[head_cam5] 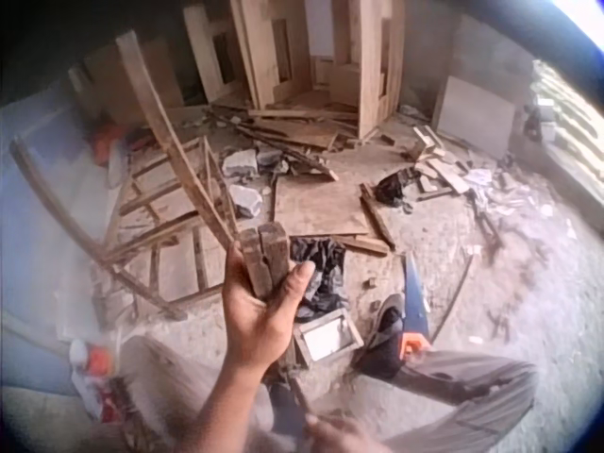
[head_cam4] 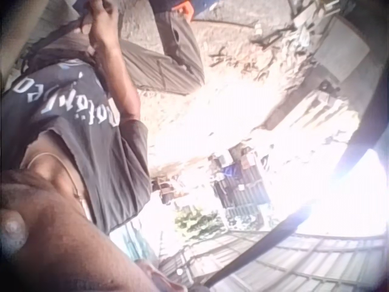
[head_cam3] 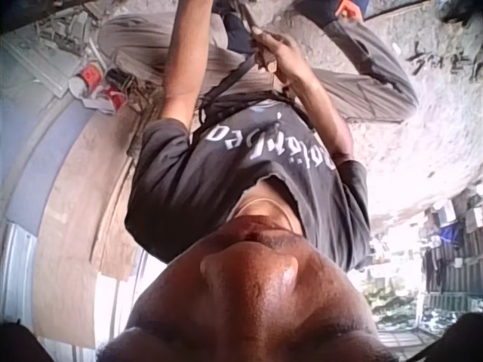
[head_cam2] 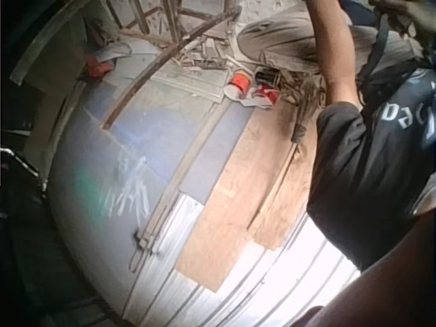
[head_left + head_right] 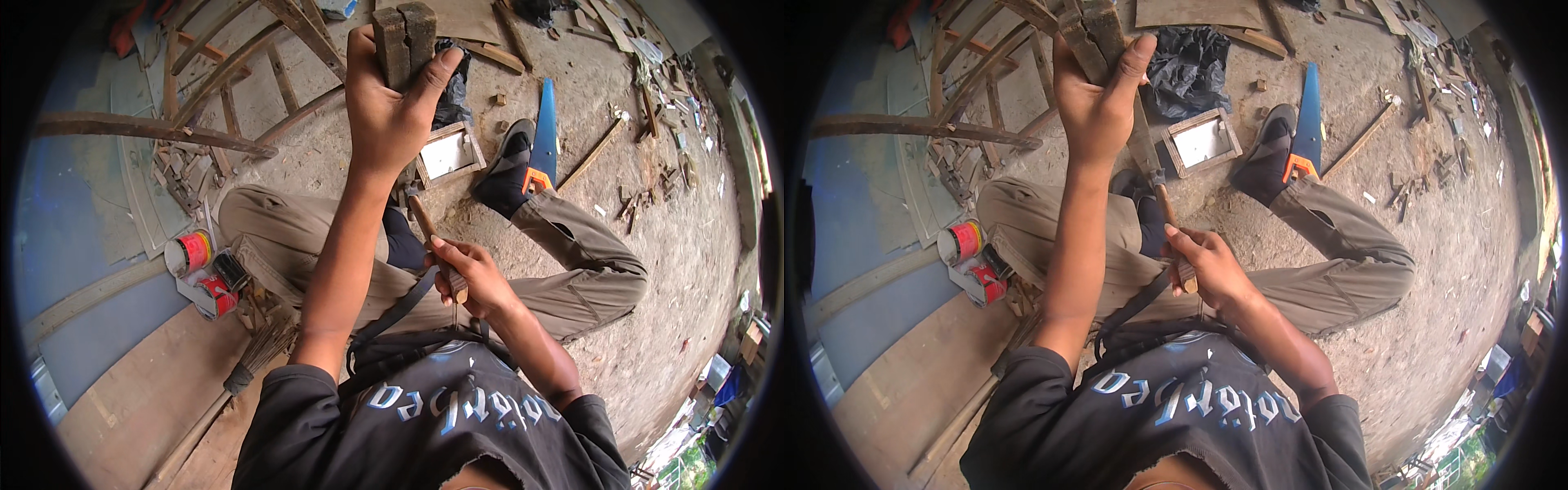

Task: The person sits on the floor and uses a hammer to repeatedly strike a small wooden frame, attempting to separate or adjust its components. The person holds the frame with one hand and strikes it with the hammer in the other, occasionally repositioning the frame.

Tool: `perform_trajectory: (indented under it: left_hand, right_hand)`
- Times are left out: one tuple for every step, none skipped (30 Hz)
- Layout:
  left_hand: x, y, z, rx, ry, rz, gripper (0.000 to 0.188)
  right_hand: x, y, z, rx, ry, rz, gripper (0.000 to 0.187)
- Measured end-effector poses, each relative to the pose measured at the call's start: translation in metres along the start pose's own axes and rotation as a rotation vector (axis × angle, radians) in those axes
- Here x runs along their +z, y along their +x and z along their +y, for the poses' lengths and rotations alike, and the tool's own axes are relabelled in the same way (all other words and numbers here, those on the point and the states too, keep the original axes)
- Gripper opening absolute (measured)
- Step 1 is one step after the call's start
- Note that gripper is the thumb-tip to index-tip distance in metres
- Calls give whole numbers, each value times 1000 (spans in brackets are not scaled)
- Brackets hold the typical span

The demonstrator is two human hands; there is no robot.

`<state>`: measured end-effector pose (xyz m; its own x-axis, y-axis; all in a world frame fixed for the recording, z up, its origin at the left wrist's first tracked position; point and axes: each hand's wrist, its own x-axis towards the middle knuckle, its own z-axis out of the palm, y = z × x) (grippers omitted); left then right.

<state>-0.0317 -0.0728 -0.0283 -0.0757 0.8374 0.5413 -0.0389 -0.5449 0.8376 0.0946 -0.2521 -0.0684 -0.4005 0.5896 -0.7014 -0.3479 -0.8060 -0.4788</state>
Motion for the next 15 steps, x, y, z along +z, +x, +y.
perform_trajectory:
  left_hand:
    - [1, 0, 0, 9, 18, 25, 31]
    - [2, 0, 1, 6, 28, 35, 28]
    - [3, 0, 2, 4, 39, 44, 25]
    - [5, 0, 4, 1, 49, 54, 23]
    - [7, -2, 5, -23, 40, 57, 22]
    - [10, -3, 5, -43, 30, 60, 22]
    - [11, -3, 6, -66, 16, 64, 22]
    - [12, -2, 9, -93, 0, 24, 22]
    - [13, -3, 11, -103, -15, 7, 22]
    - [14, -4, 11, -114, -30, -10, 22]
    - [16, -5, 12, -124, -46, -26, 22]
    - [17, -6, 16, -154, -54, -24, 21]
    - [18, -7, 17, -168, -67, -27, 21]
    - [18, -8, 16, -183, -79, -30, 21]
    - [19, -9, 16, -196, -90, -34, 21]
  right_hand:
    - [1, -2, -4, -2, -10, -7, 40]
    - [3, -5, -9, 9, -46, 20, 41]
    - [1, -7, -12, 25, -60, 14, 41]
    - [-4, -8, -16, 41, -75, 8, 41]
    - [-8, -9, -21, 56, -89, 3, 41]
    - [-6, -15, -33, 88, -152, 11, 37]
    - [-4, -18, -42, 92, -104, 21, 36]
    - [-2, -20, -49, 96, -56, 32, 34]
    - [-2, -21, -55, 98, -10, 37, 32]
    - [-5, -21, -62, 121, -10, -2, 28]
    - [-6, -22, -70, 132, 9, -11, 28]
    - [-6, -23, -77, 145, 31, -21, 27]
    - [-8, -22, -83, 160, 51, -31, 27]
    - [-11, -20, -87, 179, 57, -35, 26]
    - [-16, -19, -89, 192, 107, -69, 25]
